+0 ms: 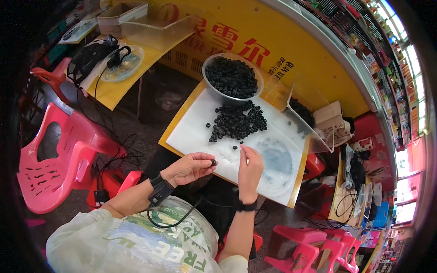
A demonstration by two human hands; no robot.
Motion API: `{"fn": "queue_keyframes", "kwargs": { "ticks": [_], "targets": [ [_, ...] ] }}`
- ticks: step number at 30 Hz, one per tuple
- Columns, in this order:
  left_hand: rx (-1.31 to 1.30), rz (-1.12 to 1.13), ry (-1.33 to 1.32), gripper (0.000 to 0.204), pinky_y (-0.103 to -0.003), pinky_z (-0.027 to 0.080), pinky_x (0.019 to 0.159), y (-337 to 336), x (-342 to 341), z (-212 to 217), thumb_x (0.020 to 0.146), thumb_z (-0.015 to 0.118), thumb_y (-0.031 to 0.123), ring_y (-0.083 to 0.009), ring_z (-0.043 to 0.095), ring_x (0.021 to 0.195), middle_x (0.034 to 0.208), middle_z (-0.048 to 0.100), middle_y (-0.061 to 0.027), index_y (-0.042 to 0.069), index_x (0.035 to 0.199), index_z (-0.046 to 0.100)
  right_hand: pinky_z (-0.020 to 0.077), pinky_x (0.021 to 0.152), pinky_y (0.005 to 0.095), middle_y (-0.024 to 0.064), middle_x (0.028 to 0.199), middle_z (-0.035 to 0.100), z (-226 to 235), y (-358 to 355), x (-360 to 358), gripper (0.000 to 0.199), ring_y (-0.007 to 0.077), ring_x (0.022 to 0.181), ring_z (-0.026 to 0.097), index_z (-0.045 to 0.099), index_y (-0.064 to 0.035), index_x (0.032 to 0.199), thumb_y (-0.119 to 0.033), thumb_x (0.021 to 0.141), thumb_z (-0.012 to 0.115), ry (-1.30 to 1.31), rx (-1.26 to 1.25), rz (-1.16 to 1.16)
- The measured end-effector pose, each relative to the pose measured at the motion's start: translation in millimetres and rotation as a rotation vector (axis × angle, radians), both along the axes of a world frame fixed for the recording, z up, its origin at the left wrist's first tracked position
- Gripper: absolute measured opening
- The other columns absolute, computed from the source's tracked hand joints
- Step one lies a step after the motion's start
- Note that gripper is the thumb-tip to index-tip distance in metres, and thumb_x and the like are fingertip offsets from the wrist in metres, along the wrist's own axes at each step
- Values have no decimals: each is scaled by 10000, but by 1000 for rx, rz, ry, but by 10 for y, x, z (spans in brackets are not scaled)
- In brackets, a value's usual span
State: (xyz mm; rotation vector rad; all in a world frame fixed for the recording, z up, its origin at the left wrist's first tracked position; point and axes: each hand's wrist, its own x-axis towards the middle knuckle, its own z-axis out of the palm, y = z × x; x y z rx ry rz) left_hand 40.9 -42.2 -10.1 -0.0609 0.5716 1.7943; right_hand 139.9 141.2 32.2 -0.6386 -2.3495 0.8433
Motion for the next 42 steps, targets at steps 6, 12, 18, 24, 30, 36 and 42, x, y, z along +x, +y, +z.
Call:
{"fn": "queue_keyframes", "kwargs": {
  "ticks": [6, 12, 18, 24, 30, 36, 42],
  "targets": [
    [10, 7, -18, 197, -266, 581, 858, -47, -85, -28, 916, 644, 6, -189, 681, 973, 1067, 680, -119, -10, 1112, 631, 499, 819, 414, 152, 880, 685, -228, 370, -430, 166, 329, 899, 647, 690, -20, 830, -180, 864, 663, -430, 464, -124],
    [21, 6, -26, 197, -263, 581, 855, -103, -129, -50, 912, 649, 5, -188, 687, 959, 1056, 684, -113, -7, 1108, 631, 527, 714, 445, 180, 820, 688, -373, 455, -539, 201, 362, 796, 667, 684, -8, 811, -204, 789, 720, -534, 514, -87],
    [23, 44, -26, 208, -280, 578, 871, -104, -157, -86, 910, 642, -8, -197, 681, 973, 1072, 682, -117, -2, 1118, 627, 518, 736, 275, 84, 866, 719, 113, 59, -282, 121, 151, 809, 667, 709, 18, 942, -51, 847, 684, -62, -425, 37],
    [20, 31, -12, 213, -275, 565, 898, -69, -80, 26, 919, 635, -1, -187, 674, 988, 1085, 678, -110, 0, 1132, 622, 483, 820, 231, 98, 966, 696, 83, -427, 135, 160, 127, 890, 635, 682, 52, 1030, 49, 874, 652, 284, -918, 103],
    [78, 18, 37, 191, -278, 560, 903, -72, -60, 48, 922, 642, 17, -174, 666, 987, 1059, 665, -84, 12, 1112, 627, 490, 725, 186, 62, 923, 694, 180, -686, 212, 172, 81, 791, 625, 695, 55, 1011, 40, 840, 713, 277, -856, 51],
    [87, 9, 75, 181, -284, 553, 911, -74, -49, 12, 920, 649, 24, -160, 666, 955, 1047, 664, -86, 15, 1100, 631, 444, 640, 195, 42, 896, 689, 158, -753, 227, 155, 63, 715, 558, 718, 22, 979, 12, 826, 735, 165, -579, 67],
    [25, -3, 211, 201, -285, 550, 914, -76, -59, 25, 923, 651, 43, -150, 665, 956, 1051, 673, -80, 9, 1121, 643, 446, 641, 207, 51, 903, 697, 208, -821, 201, 150, 71, 699, 551, 727, 11, 961, 22, 811, 735, 124, -412, 72]
  ]
}}
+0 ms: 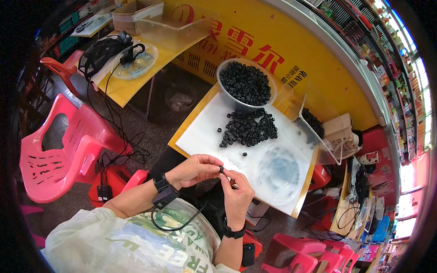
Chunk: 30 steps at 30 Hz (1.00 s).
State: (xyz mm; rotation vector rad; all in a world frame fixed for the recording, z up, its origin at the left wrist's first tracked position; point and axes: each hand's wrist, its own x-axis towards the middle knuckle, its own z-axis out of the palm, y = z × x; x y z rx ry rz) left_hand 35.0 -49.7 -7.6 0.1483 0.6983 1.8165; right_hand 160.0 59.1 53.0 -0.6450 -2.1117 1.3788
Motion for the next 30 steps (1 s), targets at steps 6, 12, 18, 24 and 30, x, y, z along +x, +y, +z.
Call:
{"fn": "queue_keyframes", "kwargs": {
  "ticks": [6, 12, 18, 24, 30],
  "targets": [
    [-36, -37, 6, 218, -265, 550, 874, -15, 12, 37, 933, 648, 71, -126, 660, 932, 1052, 676, -64, 18, 1144, 651, 450, 613, 229, 61, 873, 694, -76, -25, 20, 154, 91, 664, 548, 721, 13, 955, 5, 804, 750, 28, 36, 2],
    [-23, -124, 54, 261, -261, 548, 861, -59, -35, 15, 928, 659, 77, -125, 658, 939, 1070, 675, -60, 24, 1181, 626, 429, 668, 207, 4, 858, 644, -85, 32, 101, 214, 75, 732, 528, 709, 10, 982, -2, 777, 770, -54, -139, 47],
    [28, -274, 46, 544, -260, 550, 856, -50, -12, 136, 900, 704, 98, -138, 656, 993, 1162, 659, -99, 50, 1369, 432, 448, 770, 218, 29, 989, 669, -63, 107, 194, 299, 98, 874, 555, 716, 0, 1065, -3, 770, 767, 20, -342, 216],
    [-4, -325, -52, 482, -238, 543, 820, 83, 108, -42, 920, 678, 85, -101, 643, 912, 1098, 655, -71, 42, 1350, 465, 490, 817, 255, 87, 1038, 702, -268, 160, 320, 262, 140, 905, 619, 722, 8, 1052, -9, 793, 757, 14, -249, 161],
    [-107, -257, -163, 383, -269, 560, 824, 199, 63, -70, 988, 589, 202, -135, 634, 935, 1142, 639, -92, 41, 1322, 493, 503, 811, 235, 17, 950, 707, 21, 924, 118, 246, 93, 855, 637, 710, -17, 1100, -50, 856, 714, -198, -353, 238]
  ]
}}
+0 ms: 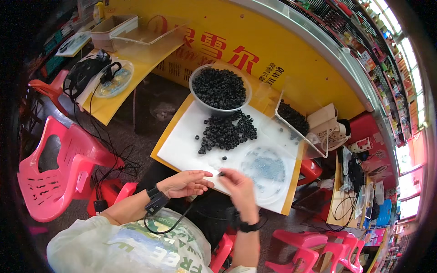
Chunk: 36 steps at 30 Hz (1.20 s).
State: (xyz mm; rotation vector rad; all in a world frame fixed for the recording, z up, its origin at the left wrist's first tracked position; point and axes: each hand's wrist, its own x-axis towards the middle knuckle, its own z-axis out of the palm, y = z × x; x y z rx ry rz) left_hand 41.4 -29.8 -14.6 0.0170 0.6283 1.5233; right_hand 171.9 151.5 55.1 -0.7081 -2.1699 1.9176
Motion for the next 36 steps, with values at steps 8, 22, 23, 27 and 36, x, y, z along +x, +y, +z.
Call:
{"fn": "queue_keyframes", "kwargs": {
  "ticks": [8, 22, 23, 27, 36],
  "targets": [
    [-26, 172, 5, 328, -300, 567, 845, -95, -192, -23, 1029, 499, 205, -164, 646, 955, 1140, 636, -117, 18, 1299, 500, 516, 797, 334, 162, 1047, 687, 1046, 1602, -475, 458, 235, 830, 639, 558, 66, 1273, -82, 861, 691, 79, 1327, -451],
    [-89, 317, 26, 197, -294, 552, 873, -115, -78, -100, 976, 571, 92, -183, 647, 986, 1081, 660, -109, 13, 1157, 584, 507, 760, 444, 188, 937, 622, -679, 76, -603, 112, 383, 871, 615, 661, 4, 931, -34, 833, 621, -63, 902, -99],
    [-89, 312, 52, 202, -295, 546, 884, -129, -46, -87, 975, 578, 98, -183, 644, 1001, 1090, 660, -105, 18, 1160, 588, 507, 758, 443, 187, 951, 619, -659, 60, -575, 114, 382, 864, 616, 664, -1, 931, -29, 830, 619, -16, 879, -78],
    [-118, 314, 121, 257, -307, 526, 932, -90, 71, 6, 968, 606, 124, -187, 634, 1057, 1141, 657, -85, 39, 1211, 596, 513, 764, 447, 183, 961, 599, -481, -246, -354, 122, 391, 866, 621, 647, -5, 934, -4, 822, 598, 143, 763, 15],
    [-84, 187, 183, 223, -270, 526, 972, 87, 341, 21, 963, 604, 78, -152, 642, 1052, 1155, 660, -88, -4, 1170, 622, 524, 709, 320, 167, 911, 691, -211, -600, 202, 222, 242, 776, 677, 685, 0, 1059, -98, 861, 664, 86, 309, -163]
  ]
}}
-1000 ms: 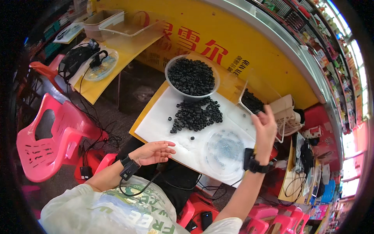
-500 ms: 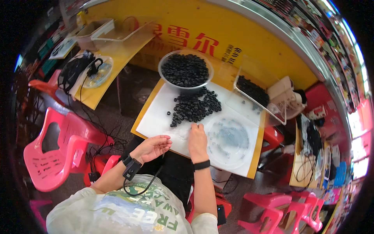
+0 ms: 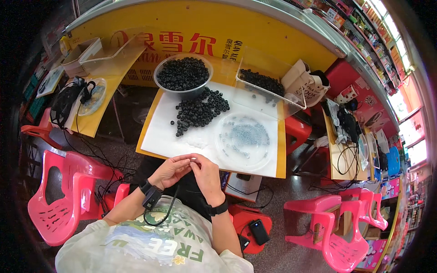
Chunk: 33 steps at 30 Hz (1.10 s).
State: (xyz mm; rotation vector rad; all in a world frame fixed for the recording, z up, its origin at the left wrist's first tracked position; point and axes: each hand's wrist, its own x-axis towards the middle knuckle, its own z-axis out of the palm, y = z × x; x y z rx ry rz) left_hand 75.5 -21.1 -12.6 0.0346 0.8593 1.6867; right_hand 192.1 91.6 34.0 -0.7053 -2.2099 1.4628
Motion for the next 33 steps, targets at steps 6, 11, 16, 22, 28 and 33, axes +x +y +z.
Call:
{"fn": "queue_keyframes", "kwargs": {
  "ticks": [6, 11, 16, 22, 28, 33],
  "targets": [
    [-73, -64, -63, 200, -235, 561, 916, -11, -15, -104, 959, 608, 77, -170, 661, 1025, 1136, 662, -112, -31, 1127, 627, 516, 695, 362, 165, 934, 668, -38, 298, 283, 193, 302, 776, 654, 672, -6, 1030, -117, 872, 673, -6, 268, -193],
    [-62, 25, -151, 165, -246, 577, 903, -68, -21, -229, 950, 612, 52, -200, 669, 1015, 1055, 663, -101, -37, 1088, 631, 498, 658, 350, 158, 865, 638, -487, 1148, 1020, 300, 248, 697, 614, 636, 48, 1045, -187, 870, 704, -196, 567, -764],
    [-40, -12, -163, 163, -253, 577, 908, -51, -34, -209, 950, 612, 53, -210, 667, 1021, 1057, 655, -106, -40, 1083, 627, 480, 532, 272, 95, 773, 655, -568, 1385, 1279, 306, 143, 590, 617, 609, 83, 1064, -173, 911, 678, -108, -166, -817],
    [-39, -19, -164, 163, -250, 578, 905, -78, -36, -223, 956, 606, 62, -205, 668, 1021, 1055, 657, -108, -40, 1082, 629, 511, 546, 237, 106, 795, 685, -599, 1309, 1221, 199, 150, 626, 651, 618, 52, 990, -113, 899, 682, 95, -670, -654],
    [-44, -27, -194, 151, -247, 580, 901, -102, -73, -242, 955, 606, 55, -205, 671, 1015, 1042, 660, -102, -40, 1069, 634, 575, 634, 261, 125, 848, 695, -592, 1247, 1386, 143, 176, 727, 689, 604, 34, 975, -74, 899, 659, 165, -739, -668],
    [-61, -23, -204, 148, -248, 577, 914, -76, -51, -287, 948, 616, 50, -210, 668, 1024, 1043, 659, -99, -43, 1061, 634, 569, 618, 252, 122, 828, 697, -546, 1195, 1302, 151, 174, 701, 692, 612, 33, 939, -112, 921, 650, 193, -639, -686]
  ]
}}
